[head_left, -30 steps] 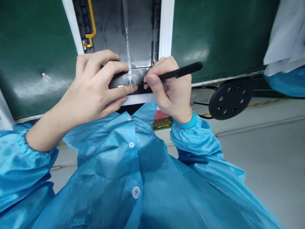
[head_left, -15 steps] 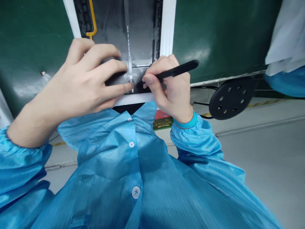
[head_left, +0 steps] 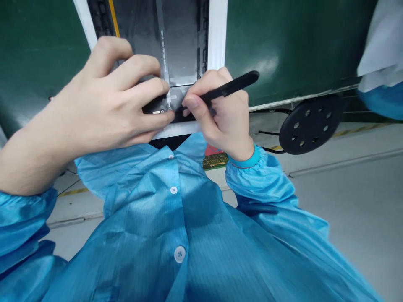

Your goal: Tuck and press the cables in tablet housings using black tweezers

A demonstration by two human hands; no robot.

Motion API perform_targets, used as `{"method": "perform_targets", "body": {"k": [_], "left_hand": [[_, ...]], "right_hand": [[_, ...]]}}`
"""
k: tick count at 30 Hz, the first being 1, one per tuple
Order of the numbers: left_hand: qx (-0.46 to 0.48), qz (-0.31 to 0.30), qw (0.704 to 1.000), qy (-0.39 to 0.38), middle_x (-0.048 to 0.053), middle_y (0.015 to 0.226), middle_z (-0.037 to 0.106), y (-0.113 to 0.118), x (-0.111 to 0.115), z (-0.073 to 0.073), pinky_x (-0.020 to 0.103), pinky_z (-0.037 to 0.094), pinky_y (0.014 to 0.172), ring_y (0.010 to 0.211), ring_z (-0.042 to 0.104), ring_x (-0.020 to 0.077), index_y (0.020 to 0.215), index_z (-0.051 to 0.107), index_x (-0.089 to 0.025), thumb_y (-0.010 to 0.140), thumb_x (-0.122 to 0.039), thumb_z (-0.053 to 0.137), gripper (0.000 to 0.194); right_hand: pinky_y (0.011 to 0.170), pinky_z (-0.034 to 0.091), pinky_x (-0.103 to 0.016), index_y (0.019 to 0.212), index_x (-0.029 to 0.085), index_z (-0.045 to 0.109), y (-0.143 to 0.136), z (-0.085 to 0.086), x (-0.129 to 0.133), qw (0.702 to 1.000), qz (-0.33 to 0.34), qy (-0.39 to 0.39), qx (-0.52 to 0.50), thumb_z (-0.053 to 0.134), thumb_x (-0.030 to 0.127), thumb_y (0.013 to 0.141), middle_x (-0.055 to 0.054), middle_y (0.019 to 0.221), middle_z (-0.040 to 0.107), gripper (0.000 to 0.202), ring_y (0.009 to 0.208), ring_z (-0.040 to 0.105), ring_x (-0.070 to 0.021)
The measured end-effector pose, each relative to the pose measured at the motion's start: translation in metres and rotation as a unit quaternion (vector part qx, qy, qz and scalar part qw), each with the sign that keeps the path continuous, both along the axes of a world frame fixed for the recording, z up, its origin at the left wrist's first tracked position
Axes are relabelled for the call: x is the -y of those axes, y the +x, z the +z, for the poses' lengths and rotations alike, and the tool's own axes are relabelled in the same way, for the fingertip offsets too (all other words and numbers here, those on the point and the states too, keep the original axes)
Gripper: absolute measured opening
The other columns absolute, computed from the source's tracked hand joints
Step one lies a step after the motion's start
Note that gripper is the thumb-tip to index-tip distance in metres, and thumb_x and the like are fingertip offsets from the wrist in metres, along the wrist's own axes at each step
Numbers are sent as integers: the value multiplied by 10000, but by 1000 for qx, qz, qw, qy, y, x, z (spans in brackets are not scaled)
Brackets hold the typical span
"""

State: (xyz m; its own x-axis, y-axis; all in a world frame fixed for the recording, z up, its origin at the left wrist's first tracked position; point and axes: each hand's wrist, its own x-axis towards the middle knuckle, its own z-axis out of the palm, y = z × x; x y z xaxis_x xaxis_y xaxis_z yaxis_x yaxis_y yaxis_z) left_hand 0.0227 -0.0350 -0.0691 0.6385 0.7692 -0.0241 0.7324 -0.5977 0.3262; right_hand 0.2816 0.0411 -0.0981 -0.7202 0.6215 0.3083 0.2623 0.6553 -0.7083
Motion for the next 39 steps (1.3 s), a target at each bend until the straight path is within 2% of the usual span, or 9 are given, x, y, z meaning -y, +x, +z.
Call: {"method": "perform_targets", "body": {"k": [3,7,11,15,18,24,27,32,39], "left_hand": [[16,2,1000,-10,77,1367,635,0,0,0,828,405,1196,1579,517,454,1479,635,-287,1175,-593,295,550],[-13,-30,998,45,78,1287,645,2,-2,2,828,507,1107,1487,613,460,1411,633,-238,1196,-510,265,505],[-40,-39,995,77,62,1198,648,5,-6,7,797,550,1074,1450,651,428,1345,655,-217,1198,-457,276,472],[-55,-28,995,73,34,1075,640,11,-7,11,785,559,1072,1391,697,419,1232,707,-202,1193,-347,273,459],[-58,-14,996,62,6,1050,638,12,-7,13,775,558,1046,1370,710,404,1188,720,-217,1188,-344,226,511],[-27,-26,995,93,62,1297,684,1,-2,3,812,540,998,1421,661,455,1285,714,-237,1170,-429,346,430],[-21,-32,994,101,118,1443,643,-5,-1,-3,815,533,1021,1465,611,478,1307,707,-215,1163,-478,444,399],[25,-36,995,89,116,1450,630,-5,-5,-6,817,531,1043,1454,603,494,1306,707,-207,1168,-517,456,422],[73,-48,990,108,153,1416,646,-5,-11,-8,861,539,916,1359,646,577,1128,733,-136,1151,-500,548,409]], "right_hand": [[878,560,-463,945,317,612,0,1,-1,1000,0,-7,1,466,477,1163,-16,878,746,307,896,714,-251],[903,550,-455,957,318,592,0,0,-3,1000,8,-3,27,424,532,1171,-20,895,742,346,934,714,-253],[874,547,-442,985,323,599,0,-4,-3,999,17,30,4,440,499,1172,-18,884,730,301,893,698,-252],[872,556,-417,969,288,608,-2,-4,0,999,-1,-3,-40,471,384,1173,-24,922,746,264,895,703,-226],[866,555,-408,977,274,611,-1,-3,0,999,5,10,-49,501,342,1163,-31,946,765,227,898,706,-220],[958,563,-501,914,339,570,-1,-2,-7,998,6,-48,47,336,702,1108,-59,840,696,473,951,696,-298],[977,567,-512,880,347,557,-3,0,-8,996,0,-72,62,302,789,1062,-66,833,688,543,945,682,-302],[985,567,-499,909,332,567,-2,1,-5,996,-6,-51,68,313,716,1114,-56,873,712,505,943,689,-287],[935,564,-460,959,315,582,0,1,-4,998,11,10,54,334,575,1174,-32,905,742,418,930,707,-258]]}}
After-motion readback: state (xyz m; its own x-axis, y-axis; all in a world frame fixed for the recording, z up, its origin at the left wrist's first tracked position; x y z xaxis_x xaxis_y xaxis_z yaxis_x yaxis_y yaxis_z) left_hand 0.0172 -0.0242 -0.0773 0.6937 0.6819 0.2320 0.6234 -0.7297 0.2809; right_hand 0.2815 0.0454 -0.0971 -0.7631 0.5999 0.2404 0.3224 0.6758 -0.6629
